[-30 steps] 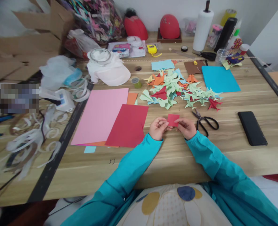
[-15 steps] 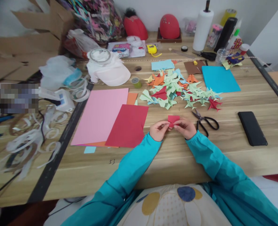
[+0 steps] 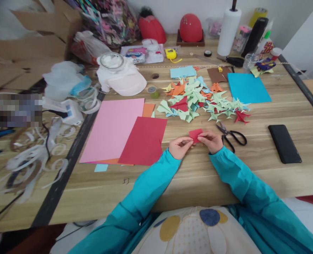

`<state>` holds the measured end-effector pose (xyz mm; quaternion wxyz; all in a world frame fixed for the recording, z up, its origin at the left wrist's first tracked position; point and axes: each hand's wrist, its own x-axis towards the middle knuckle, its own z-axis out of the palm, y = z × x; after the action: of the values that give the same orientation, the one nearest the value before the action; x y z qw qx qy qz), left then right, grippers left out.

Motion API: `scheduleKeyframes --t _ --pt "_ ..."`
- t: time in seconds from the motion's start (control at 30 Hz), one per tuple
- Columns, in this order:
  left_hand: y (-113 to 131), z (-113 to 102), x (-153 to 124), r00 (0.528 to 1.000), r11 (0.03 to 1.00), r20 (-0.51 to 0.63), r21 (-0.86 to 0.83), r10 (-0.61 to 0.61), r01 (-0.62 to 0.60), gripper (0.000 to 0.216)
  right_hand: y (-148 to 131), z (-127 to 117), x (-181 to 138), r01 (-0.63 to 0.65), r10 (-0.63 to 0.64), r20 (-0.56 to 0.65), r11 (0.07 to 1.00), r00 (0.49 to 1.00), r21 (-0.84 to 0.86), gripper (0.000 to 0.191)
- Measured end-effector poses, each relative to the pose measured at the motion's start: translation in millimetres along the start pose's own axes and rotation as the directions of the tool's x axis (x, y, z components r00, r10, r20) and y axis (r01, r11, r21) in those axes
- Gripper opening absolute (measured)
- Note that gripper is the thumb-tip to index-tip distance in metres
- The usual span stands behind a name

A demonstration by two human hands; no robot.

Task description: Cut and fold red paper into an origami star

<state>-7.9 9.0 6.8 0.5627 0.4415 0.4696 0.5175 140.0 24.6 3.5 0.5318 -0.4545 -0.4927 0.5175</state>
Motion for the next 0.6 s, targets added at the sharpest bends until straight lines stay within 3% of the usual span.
scheduleKeyframes --t 0.33,0.6 --pt "-2.3 2.1 -3.3 0.997 0.995 0.067 -0.091 -0.036 0.042 0.030 -2.6 -0.9 0.8 -0.093 0.096 -0.052 0.994 0.994 0.062 0.022" --pt "0.2 -2.4 3.3 0.976 0.962 0.140 -0.196 -0.165 0.191 0.041 -3.6 -1.2 1.3 -0.076 0.079 -0.039 0.995 0.996 0.057 0.024"
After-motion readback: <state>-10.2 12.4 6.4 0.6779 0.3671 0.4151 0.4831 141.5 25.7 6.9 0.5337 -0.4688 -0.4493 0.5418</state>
